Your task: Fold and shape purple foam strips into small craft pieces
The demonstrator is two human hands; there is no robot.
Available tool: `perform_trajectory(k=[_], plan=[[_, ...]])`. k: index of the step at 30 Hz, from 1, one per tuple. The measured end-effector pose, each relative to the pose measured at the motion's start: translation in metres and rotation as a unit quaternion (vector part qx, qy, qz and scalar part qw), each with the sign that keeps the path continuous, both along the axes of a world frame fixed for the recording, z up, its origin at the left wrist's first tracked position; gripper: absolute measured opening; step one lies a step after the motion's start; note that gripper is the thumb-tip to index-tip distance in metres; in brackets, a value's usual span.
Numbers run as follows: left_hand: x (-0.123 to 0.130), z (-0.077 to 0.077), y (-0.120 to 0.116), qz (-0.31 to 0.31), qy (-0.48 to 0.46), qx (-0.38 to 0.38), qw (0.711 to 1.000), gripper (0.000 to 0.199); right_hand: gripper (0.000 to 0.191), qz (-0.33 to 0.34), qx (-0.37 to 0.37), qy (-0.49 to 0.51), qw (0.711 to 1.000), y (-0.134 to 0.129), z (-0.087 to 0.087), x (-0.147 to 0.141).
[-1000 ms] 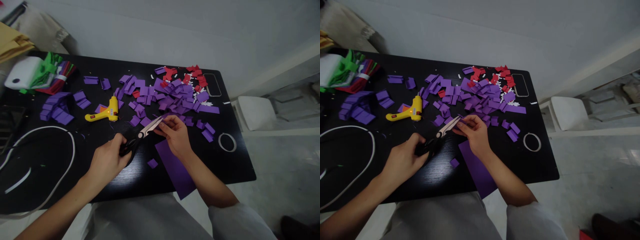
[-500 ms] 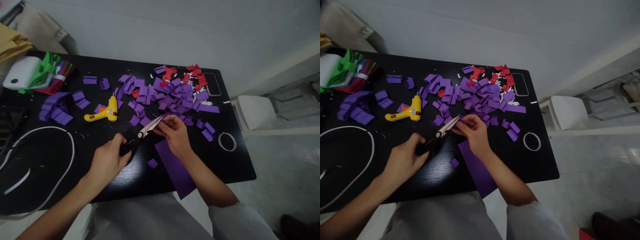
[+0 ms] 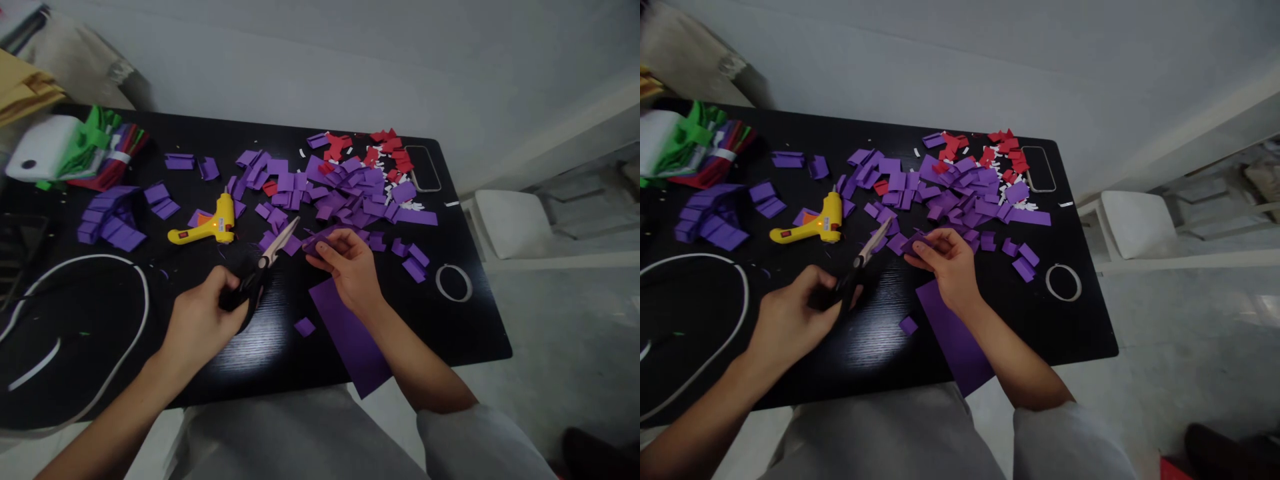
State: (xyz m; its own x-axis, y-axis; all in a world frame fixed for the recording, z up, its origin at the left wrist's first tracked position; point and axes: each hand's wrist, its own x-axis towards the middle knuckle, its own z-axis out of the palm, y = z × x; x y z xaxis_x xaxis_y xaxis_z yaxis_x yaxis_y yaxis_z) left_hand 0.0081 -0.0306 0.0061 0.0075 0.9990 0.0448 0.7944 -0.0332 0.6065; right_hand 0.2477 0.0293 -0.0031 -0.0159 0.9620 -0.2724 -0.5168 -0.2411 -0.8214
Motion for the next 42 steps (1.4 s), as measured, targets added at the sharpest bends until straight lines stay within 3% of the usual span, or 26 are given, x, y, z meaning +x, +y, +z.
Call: perform_trajectory(k=[4,12,17,26,31,38,42], plan=[[-0.014,0.001,-0.003,0.01,0.03,-0.032,0.999,0.046,0.039,0.005,0.002,-0.005,1.0,0.0,-0.001,0.001],[-0.027,0.003,-0.006,-0.036,0.123,-0.111,0.986,0.048,0.03,0.086,0.026,0.034,0.995,0.0,-0.001,0.004],[-0.023,0.001,-0.006,-0.08,0.154,-0.085,0.981,0.047,0.026,0.121,0.088,0.021,0.988,-0.002,0.004,0.004],[-0.021,0.001,-0.002,0.017,0.179,-0.103,0.978,0.039,0.017,0.099,0.1,-0.027,0.99,-0.004,-0.003,0.006],[-0.02,-0.004,-0.002,-0.023,0.209,-0.072,0.975,0.036,0.026,0.091,0.086,-0.051,0.991,-0.004,-0.002,0.004],[-0.018,-0.004,0.003,-0.089,0.192,-0.052,0.976,0.038,0.008,0.092,0.057,-0.053,0.993,-0.004,0.001,0.003],[-0.021,0.002,0.008,-0.13,0.156,-0.063,0.977,0.044,0.02,0.093,0.038,-0.041,0.994,-0.005,-0.007,-0.004]])
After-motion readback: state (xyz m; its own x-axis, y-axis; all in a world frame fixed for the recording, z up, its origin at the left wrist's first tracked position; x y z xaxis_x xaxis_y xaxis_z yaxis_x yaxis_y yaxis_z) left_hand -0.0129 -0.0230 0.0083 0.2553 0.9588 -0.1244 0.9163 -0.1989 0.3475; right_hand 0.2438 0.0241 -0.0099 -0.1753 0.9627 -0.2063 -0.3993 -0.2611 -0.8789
